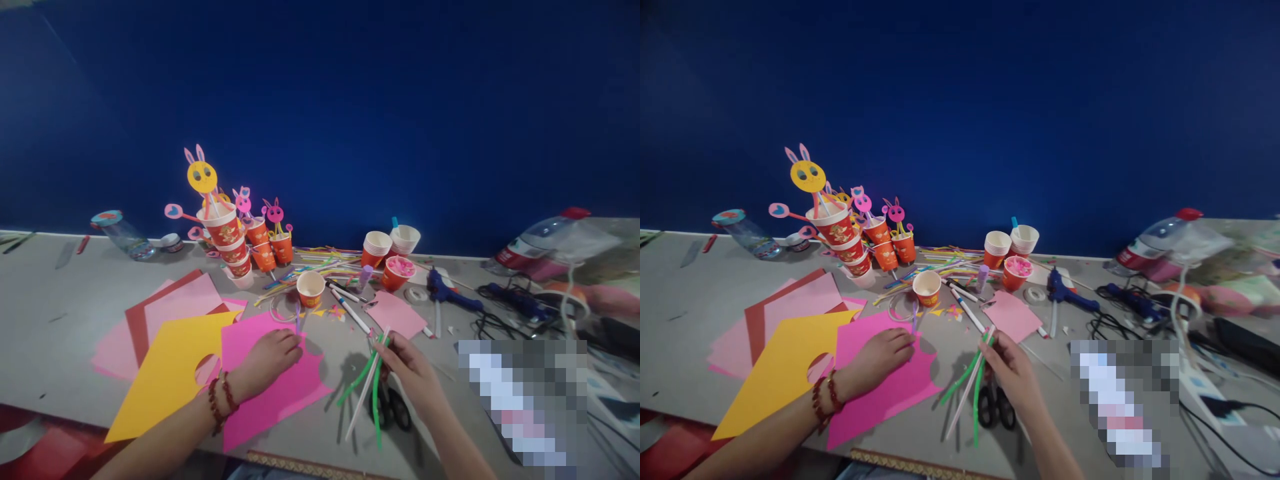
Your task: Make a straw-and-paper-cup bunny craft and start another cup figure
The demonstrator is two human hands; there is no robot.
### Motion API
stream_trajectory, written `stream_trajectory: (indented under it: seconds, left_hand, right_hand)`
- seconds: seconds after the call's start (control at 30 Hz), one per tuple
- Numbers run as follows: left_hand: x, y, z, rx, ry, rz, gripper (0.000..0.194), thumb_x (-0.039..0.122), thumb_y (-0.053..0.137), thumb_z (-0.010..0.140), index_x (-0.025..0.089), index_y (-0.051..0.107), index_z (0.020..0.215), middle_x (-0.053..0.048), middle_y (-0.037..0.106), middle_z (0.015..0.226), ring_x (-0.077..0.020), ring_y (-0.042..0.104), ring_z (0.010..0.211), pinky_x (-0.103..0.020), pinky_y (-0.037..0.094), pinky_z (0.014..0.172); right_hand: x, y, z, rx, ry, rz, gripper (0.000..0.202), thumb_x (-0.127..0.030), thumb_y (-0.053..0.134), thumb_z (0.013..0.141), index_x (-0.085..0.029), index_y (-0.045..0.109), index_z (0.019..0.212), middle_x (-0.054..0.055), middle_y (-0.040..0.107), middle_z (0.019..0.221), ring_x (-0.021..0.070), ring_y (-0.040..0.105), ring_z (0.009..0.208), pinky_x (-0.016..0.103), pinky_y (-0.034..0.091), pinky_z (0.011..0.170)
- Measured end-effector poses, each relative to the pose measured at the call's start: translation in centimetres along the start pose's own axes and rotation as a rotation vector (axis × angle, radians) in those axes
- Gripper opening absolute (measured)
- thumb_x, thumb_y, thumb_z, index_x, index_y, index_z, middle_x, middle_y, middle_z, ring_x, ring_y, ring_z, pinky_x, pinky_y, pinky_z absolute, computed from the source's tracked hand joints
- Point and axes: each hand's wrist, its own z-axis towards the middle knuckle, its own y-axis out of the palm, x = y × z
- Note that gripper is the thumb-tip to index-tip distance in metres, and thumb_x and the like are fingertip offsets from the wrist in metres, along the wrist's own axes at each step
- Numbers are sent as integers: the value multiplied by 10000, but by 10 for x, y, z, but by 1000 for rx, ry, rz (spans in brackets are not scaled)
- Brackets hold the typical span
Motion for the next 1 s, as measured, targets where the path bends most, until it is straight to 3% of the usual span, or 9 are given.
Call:
stream_trajectory:
  seconds: [0.23, 0.7, 0.87, 1.0]
  left_hand:
    - [-7, 0, 8, 28, 59, 17, 111, 146, 578, 977, 201, 645, 1046, -69, 709, 1001, -227, 656, 936, -356, 526, 802]
    - [-14, 8, 7, 174, 157, 67, 76, 157, 581, 971, 188, 650, 979, -49, 730, 946, -194, 674, 864, -319, 547, 763]
    - [-45, 9, -3, 306, 93, 104, 230, 80, 509, 953, 166, 672, 1092, -133, 751, 1107, -235, 700, 975, -405, 581, 855]
    - [-77, 12, 1, 334, 33, 111, 289, 64, 488, 944, 173, 682, 1129, -144, 747, 1154, -253, 703, 1042, -446, 590, 911]
  right_hand:
    - [1, -2, -3, 5, 2, 29, 500, -661, 763, 759, -202, 577, 694, -42, 509, 590, 138, 542, 508, 262, 490, 486]
    - [-1, -3, -3, 15, 12, 35, 533, -693, 760, 733, -198, 570, 687, -49, 493, 596, 130, 529, 513, 251, 490, 486]
    - [-3, -4, -1, 8, 16, 20, 543, -706, 753, 733, -199, 569, 681, -50, 492, 576, 130, 531, 501, 248, 486, 484]
    - [-1, -3, -1, 12, 5, 20, 529, -695, 754, 739, -200, 574, 688, -49, 490, 588, 135, 535, 504, 253, 494, 478]
